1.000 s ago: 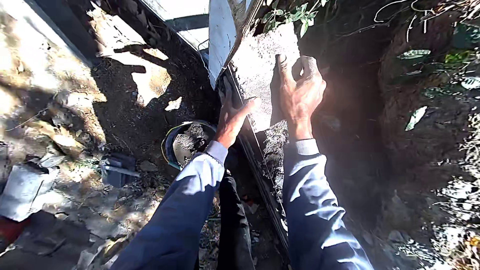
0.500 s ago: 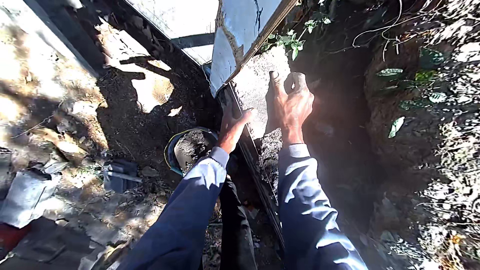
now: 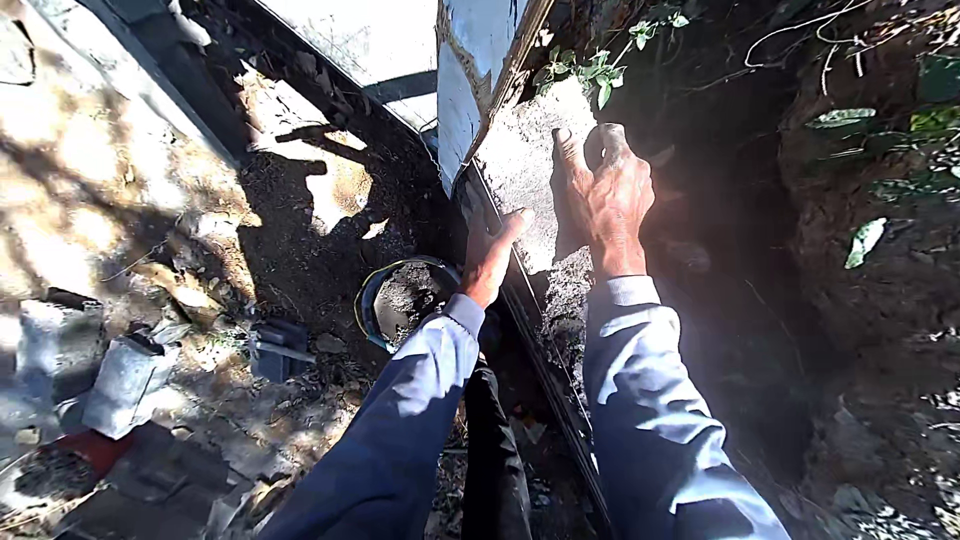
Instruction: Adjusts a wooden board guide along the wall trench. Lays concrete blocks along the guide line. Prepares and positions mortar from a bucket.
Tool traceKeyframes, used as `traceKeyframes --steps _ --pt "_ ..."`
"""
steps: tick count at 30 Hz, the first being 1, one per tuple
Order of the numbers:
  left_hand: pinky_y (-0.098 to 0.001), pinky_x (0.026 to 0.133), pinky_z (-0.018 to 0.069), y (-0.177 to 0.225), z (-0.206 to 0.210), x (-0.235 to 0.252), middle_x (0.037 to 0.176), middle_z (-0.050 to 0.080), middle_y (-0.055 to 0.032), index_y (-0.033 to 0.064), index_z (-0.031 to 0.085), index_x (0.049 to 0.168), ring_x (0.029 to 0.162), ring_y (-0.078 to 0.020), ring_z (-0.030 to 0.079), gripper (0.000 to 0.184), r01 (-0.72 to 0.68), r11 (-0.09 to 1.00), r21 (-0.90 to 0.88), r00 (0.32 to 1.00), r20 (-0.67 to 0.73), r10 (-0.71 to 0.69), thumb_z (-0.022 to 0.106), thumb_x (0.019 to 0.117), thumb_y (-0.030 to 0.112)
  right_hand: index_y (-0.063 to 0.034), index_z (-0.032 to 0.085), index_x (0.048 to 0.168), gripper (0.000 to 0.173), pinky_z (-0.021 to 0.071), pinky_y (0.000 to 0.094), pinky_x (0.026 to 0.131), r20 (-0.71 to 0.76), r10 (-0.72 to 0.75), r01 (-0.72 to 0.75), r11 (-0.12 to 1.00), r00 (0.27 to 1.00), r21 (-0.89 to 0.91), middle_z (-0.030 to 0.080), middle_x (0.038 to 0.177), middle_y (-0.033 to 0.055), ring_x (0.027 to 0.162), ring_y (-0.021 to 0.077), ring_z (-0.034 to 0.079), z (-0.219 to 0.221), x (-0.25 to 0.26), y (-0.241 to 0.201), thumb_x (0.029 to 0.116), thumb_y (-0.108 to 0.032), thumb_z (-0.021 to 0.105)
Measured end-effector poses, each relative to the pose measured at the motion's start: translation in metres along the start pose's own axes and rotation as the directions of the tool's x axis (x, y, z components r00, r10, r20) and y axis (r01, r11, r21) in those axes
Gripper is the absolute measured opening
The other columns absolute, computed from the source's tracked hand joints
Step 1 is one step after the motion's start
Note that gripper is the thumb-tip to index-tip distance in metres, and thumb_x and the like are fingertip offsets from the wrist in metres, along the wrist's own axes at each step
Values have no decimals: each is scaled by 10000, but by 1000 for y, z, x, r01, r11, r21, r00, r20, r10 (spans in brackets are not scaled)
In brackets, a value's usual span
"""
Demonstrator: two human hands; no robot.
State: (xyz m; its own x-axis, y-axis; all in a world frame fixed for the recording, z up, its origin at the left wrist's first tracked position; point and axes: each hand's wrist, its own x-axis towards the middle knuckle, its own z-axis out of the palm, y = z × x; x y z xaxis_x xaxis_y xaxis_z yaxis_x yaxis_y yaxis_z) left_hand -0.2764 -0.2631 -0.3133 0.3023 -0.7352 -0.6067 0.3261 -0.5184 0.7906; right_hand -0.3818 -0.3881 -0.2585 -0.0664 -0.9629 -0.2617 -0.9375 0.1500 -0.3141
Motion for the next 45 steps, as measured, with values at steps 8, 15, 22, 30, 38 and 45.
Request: traceKeyframes --steps 8,15,22,30,38,45 --pt "-434 1236 266 -2 0 15 1680 255 -62 166 151 1655 1525 -159 268 1040 -6 1000 -22 1000 18 6 687 849 547 -135 592 1375 702 503 563 909 125 84 -84 996 989 -5 673 1290 173 1214 356 638 -17 -10 -12 997 -699 412" --pt "-465 1175 358 13 3 12 1562 455 -28 182 431 1544 1440 -164 409 602 46 993 -107 996 -72 -54 450 1043 515 -66 611 816 251 485 240 568 -515 -288 589 447 807 673 591 704 4 622 74 570 -31 -4 -26 1037 -139 516" --pt "-410 1141 399 16 3 11 1482 517 -28 172 478 1487 1379 -141 460 563 59 991 -124 998 -10 -61 502 1017 481 -205 395 638 403 308 235 439 -396 -370 332 -224 841 916 349 505 -90 433 43 342 39 9 -44 1038 -223 353" --pt "-438 1205 339 8 -3 15 1607 391 -53 162 372 1574 1477 -163 360 624 50 995 -91 999 22 -48 439 1050 496 -203 371 628 405 296 222 422 -274 -477 276 -68 835 959 356 498 -79 421 44 333 1 23 -78 1023 -156 296" --pt "-364 1222 296 9 -1 21 1577 431 -114 55 410 1541 1468 -166 374 676 -62 995 -80 998 -3 62 557 1006 441 -190 420 654 425 316 214 400 -243 -419 271 8 875 963 385 507 -80 410 41 351 34 31 -71 1053 -161 278" --pt "-612 1166 337 -1 -38 11 1677 250 -98 175 176 1650 1520 -249 290 861 118 980 -157 973 213 -83 542 985 582 -147 534 738 439 474 205 586 -390 -362 526 457 847 717 521 666 -51 633 27 548 77 -203 -1 1095 -374 419"
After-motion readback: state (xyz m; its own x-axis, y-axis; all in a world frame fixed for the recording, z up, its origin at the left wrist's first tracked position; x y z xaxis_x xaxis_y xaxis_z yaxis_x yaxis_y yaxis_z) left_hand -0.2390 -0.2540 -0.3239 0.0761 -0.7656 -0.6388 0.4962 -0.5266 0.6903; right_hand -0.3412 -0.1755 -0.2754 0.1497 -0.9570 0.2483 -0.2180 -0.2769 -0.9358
